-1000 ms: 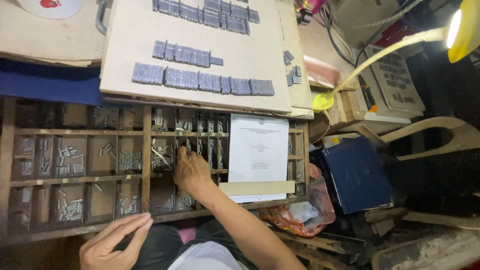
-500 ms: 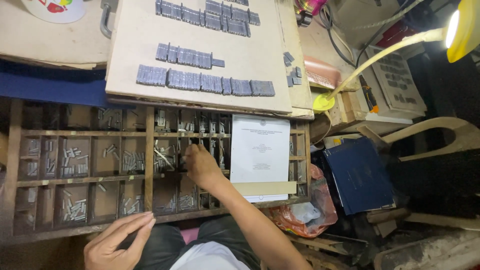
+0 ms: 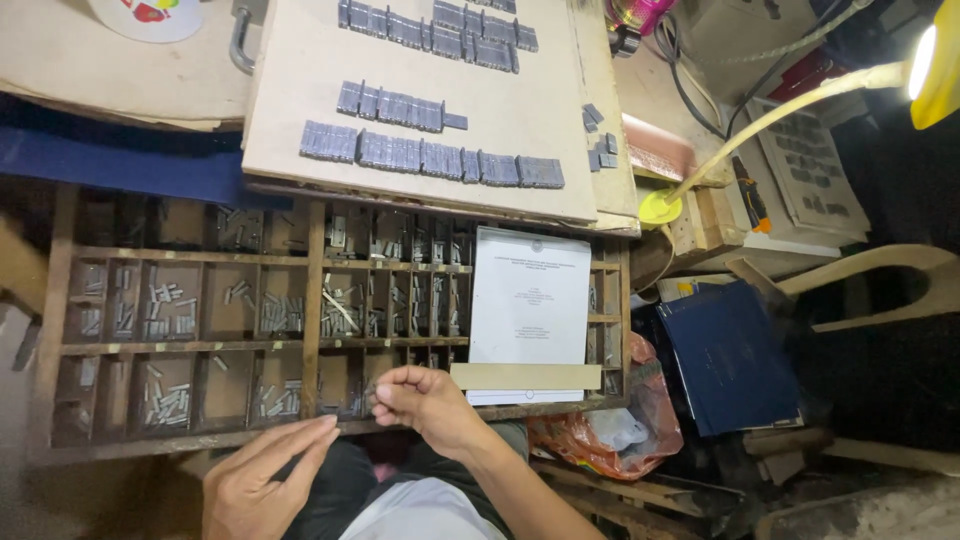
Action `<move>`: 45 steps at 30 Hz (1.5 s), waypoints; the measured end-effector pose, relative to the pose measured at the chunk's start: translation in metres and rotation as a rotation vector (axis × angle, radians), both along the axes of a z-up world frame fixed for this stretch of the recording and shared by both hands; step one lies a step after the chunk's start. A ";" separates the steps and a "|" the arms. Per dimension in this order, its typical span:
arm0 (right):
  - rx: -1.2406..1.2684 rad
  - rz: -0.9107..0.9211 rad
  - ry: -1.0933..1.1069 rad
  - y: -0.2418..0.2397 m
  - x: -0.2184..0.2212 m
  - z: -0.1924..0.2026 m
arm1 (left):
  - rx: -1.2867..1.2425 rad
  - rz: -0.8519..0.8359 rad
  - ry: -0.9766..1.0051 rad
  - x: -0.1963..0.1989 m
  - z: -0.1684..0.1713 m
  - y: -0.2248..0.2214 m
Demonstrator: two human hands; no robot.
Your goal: Manually arranging metal type and spacers in a layout board for letterpress printing.
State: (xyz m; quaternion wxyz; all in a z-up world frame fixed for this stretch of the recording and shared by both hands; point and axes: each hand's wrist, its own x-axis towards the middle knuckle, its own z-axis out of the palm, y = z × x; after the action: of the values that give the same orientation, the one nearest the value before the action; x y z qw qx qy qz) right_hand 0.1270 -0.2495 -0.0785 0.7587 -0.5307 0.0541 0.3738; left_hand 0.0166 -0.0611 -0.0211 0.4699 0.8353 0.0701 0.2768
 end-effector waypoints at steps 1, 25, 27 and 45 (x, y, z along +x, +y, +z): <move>0.022 0.007 0.016 -0.001 -0.004 0.001 | -0.020 0.019 0.052 -0.001 0.005 -0.001; -0.143 0.126 -0.319 0.025 -0.040 0.081 | 0.335 -0.271 -0.381 -0.013 -0.018 0.023; -0.074 0.122 -0.223 0.023 -0.039 0.062 | 0.431 -0.314 -0.348 -0.014 -0.015 0.030; 0.186 0.083 -0.047 0.002 -0.031 0.088 | 0.082 -0.194 -0.115 -0.008 -0.037 0.048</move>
State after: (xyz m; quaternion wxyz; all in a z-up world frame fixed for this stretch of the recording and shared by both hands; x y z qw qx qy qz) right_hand 0.0960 -0.2474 0.0099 0.7896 -0.4683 -0.0208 0.3960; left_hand 0.0087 -0.0128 -0.0581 0.4631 0.8395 -0.0494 0.2799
